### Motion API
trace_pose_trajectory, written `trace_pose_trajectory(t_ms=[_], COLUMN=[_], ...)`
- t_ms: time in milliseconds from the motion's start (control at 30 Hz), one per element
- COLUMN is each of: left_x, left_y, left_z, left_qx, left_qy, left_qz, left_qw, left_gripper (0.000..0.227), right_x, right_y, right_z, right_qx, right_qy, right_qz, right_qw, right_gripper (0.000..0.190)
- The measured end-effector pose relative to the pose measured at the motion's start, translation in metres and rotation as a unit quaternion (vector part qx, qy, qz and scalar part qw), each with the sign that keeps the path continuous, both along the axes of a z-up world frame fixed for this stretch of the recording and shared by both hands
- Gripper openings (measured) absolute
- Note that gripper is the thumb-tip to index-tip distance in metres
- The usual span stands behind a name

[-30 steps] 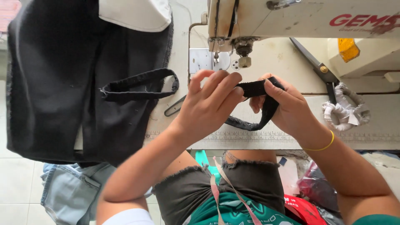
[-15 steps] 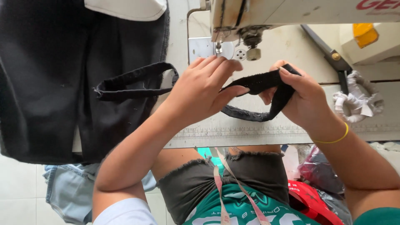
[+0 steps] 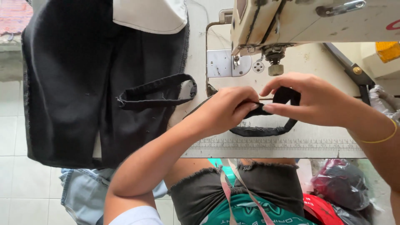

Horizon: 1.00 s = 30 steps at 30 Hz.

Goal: Using thread snips to meticulously remove loose threads and debris from a black fabric strap at a sewing workstation.

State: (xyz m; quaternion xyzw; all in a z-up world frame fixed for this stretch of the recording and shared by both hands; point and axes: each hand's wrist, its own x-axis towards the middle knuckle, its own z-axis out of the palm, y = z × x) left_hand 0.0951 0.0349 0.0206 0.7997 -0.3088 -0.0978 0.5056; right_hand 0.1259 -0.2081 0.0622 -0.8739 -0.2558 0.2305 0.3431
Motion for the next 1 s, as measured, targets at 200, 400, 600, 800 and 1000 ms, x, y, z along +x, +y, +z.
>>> trace_pose_trajectory(t_ms=[200, 400, 600, 800, 1000], left_x=[-0.003, 0.000, 0.004, 0.007, 0.006], left_y=[0.000, 0.003, 0.010, 0.015, 0.019], left_z=[0.006, 0.015, 0.025, 0.034, 0.022], left_qx=[0.002, 0.002, 0.045, 0.076, 0.006], left_qy=[0.094, 0.135, 0.155, 0.209, 0.123], left_qz=[0.033, 0.051, 0.060, 0.043, 0.000], left_qw=[0.995, 0.989, 0.985, 0.974, 0.992], left_gripper=[0.011, 0.015, 0.012, 0.018, 0.013], right_x=[0.007, -0.007, -0.020, -0.019, -0.013], right_y=[0.008, 0.008, 0.017, 0.011, 0.003], right_z=[-0.025, -0.034, -0.026, -0.020, -0.015], right_qx=[-0.057, 0.007, 0.056, 0.042, 0.014], right_qy=[-0.093, -0.035, -0.065, -0.044, -0.026], right_qz=[0.069, 0.021, 0.012, -0.059, -0.044], right_qw=[0.992, 0.999, 0.996, 0.996, 0.999], right_gripper=[0.018, 0.012, 0.010, 0.006, 0.022])
